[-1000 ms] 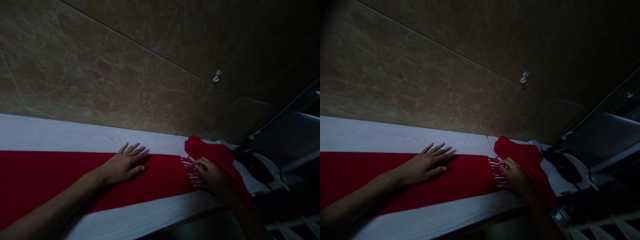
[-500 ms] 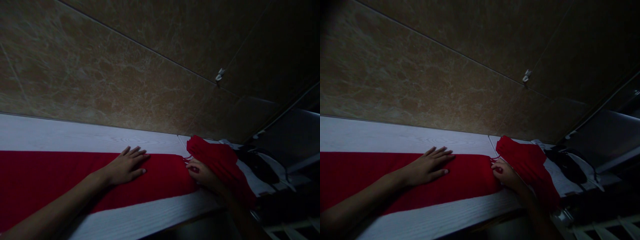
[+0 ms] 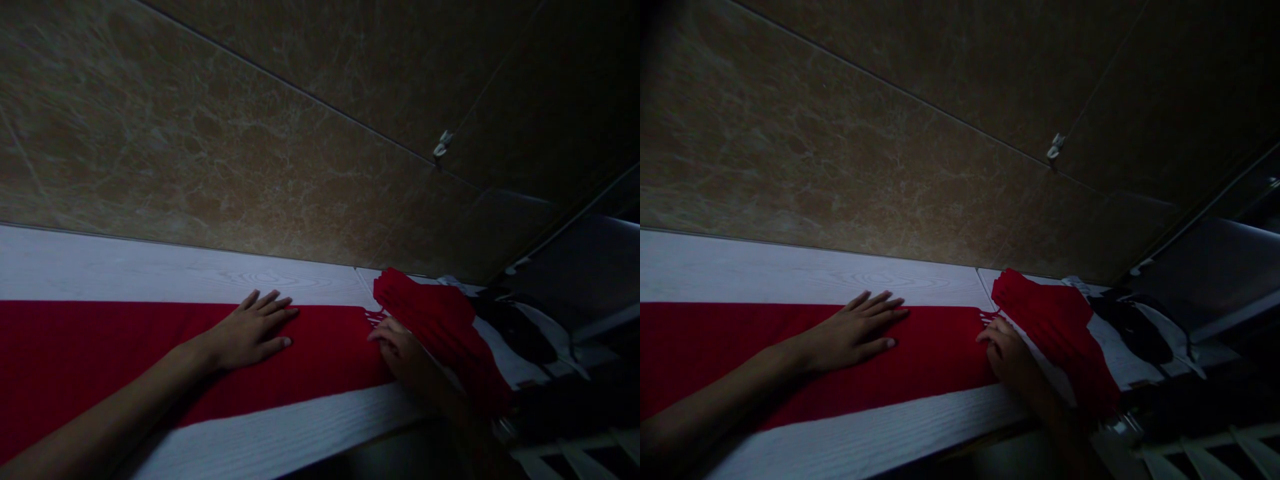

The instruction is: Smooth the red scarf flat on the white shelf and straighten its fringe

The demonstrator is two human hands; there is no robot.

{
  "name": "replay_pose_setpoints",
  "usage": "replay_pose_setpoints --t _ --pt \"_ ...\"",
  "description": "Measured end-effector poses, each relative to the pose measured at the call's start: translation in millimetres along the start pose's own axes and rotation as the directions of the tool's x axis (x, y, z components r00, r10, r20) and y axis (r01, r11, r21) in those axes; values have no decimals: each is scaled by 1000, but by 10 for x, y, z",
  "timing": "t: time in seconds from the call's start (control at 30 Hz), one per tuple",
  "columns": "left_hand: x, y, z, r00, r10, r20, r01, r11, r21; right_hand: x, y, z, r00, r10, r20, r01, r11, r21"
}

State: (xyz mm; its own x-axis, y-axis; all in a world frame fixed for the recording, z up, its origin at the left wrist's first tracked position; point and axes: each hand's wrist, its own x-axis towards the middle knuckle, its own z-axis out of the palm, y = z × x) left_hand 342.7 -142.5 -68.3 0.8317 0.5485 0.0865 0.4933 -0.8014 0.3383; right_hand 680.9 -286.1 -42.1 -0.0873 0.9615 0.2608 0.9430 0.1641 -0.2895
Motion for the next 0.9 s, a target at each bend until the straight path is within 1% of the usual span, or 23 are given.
replay_pose_setpoints --t 0.03,0.1,0.17,0.2,0.23,0.27,0.33,0.4,0.47,0.53,0.63,0.67,0.7,0.73,0.8,0.87,0.9 --pt "-14 -17 5 1000 4 1 -4 1000 11 -16 20 38 1000 6 2 -6 1000 -19" --pt "-61 -69 1 1000 5 6 -5 999 32 -50 148 49 995 97 -10 -97 988 -121" --pt "-131 -139 -23 1000 -1 6 1 999 42 -82 316 -11 974 225 -30 -226 947 -228" --pt "-170 -177 -41 1000 -5 9 5 999 43 -95 375 -48 963 266 -34 -266 929 -256" --pt "-209 -213 -60 1000 -10 14 10 999 44 -105 399 -77 959 280 -37 -280 925 -257" --pt "-245 -245 -77 1000 -18 22 17 999 47 -108 383 -90 964 264 -38 -266 936 -229" --pt "-299 -297 -103 999 -35 37 32 998 60 -93 239 -53 986 163 -44 -167 979 -117" --pt "-324 -331 -109 999 -32 34 30 997 73 -46 25 45 998 45 -34 -45 999 16" --pt "-327 -351 -102 1000 -13 17 12 997 79 15 -130 139 1000 1 5 -1 997 82" --pt "-322 -360 -91 1000 0 4 -1 997 82 60 -145 169 998 52 37 -53 998 40" --pt "-317 -359 -90 1000 4 7 -4 997 81 84 30 79 975 223 14 -219 967 -134" --pt "-317 -356 -93 1000 2 12 -3 997 78 93 91 36 966 257 -1 -254 953 -164" --pt "-317 -353 -98 1000 -3 17 1 997 75 108 132 -1 965 263 -10 -261 951 -165" --pt "-316 -349 -103 1000 -8 21 6 998 69 133 148 -25 970 244 -16 -244 960 -137" --pt "-316 -341 -112 1000 -17 19 16 998 58 210 102 -20 985 171 -16 -171 985 -27" --pt "-316 -331 -120 1000 -21 11 21 998 52 311 -2 47 992 125 -4 -124 988 92" --pt "-318 -324 -124 1000 -23 10 22 998 52 362 -55 92 993 121 10 -121 983 140"
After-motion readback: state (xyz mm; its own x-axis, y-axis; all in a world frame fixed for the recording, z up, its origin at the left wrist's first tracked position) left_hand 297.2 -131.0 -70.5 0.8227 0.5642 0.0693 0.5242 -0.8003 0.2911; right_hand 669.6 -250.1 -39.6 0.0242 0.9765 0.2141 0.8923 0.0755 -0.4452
